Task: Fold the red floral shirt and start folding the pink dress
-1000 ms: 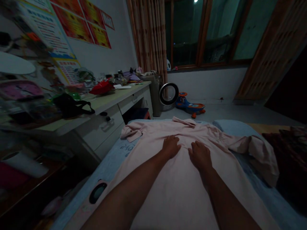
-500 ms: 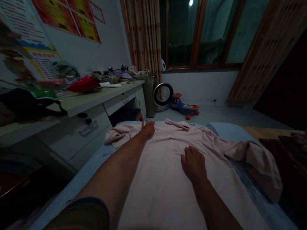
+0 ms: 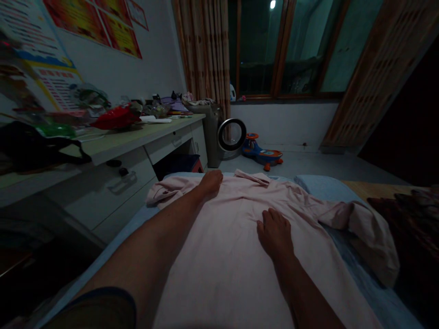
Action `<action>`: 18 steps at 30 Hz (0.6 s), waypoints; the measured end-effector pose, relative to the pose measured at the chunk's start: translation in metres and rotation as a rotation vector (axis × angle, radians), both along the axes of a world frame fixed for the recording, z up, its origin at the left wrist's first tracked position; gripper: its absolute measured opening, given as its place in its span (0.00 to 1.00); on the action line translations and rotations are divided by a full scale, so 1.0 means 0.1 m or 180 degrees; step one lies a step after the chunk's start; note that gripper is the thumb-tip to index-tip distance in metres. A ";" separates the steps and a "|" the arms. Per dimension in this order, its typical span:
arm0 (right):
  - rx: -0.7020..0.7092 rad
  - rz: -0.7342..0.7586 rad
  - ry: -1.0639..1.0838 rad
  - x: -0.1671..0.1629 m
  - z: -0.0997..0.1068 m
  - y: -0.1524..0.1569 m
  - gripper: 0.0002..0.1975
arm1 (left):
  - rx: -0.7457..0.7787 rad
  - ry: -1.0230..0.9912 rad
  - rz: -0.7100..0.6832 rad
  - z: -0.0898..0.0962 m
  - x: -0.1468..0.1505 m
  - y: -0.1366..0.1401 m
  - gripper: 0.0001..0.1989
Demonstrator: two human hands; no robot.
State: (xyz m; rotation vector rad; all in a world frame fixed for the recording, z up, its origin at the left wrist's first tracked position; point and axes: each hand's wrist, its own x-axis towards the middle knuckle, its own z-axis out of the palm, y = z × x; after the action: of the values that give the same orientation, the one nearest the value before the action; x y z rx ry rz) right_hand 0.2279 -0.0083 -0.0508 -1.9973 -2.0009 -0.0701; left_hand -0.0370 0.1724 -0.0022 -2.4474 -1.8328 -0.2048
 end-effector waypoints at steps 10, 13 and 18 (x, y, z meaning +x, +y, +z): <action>-0.0049 -0.0001 0.0022 0.01 -0.05 0.04 0.19 | -0.0255 0.0066 0.0717 -0.07 -0.23 0.23 0.19; -0.0062 -0.0014 0.0041 0.01 -0.04 0.04 0.19 | -0.0155 0.0106 0.0552 0.03 -0.22 0.18 0.12; -0.0100 0.0028 0.0065 0.02 -0.02 0.03 0.19 | 0.0168 0.0148 0.0106 0.18 -0.11 -0.24 0.14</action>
State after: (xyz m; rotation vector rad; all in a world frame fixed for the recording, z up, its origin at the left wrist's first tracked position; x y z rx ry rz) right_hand 0.2296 -0.0049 -0.0526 -2.0000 -2.0102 -0.0162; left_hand -0.0480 0.1485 0.0159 -2.3646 -1.8238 -0.1898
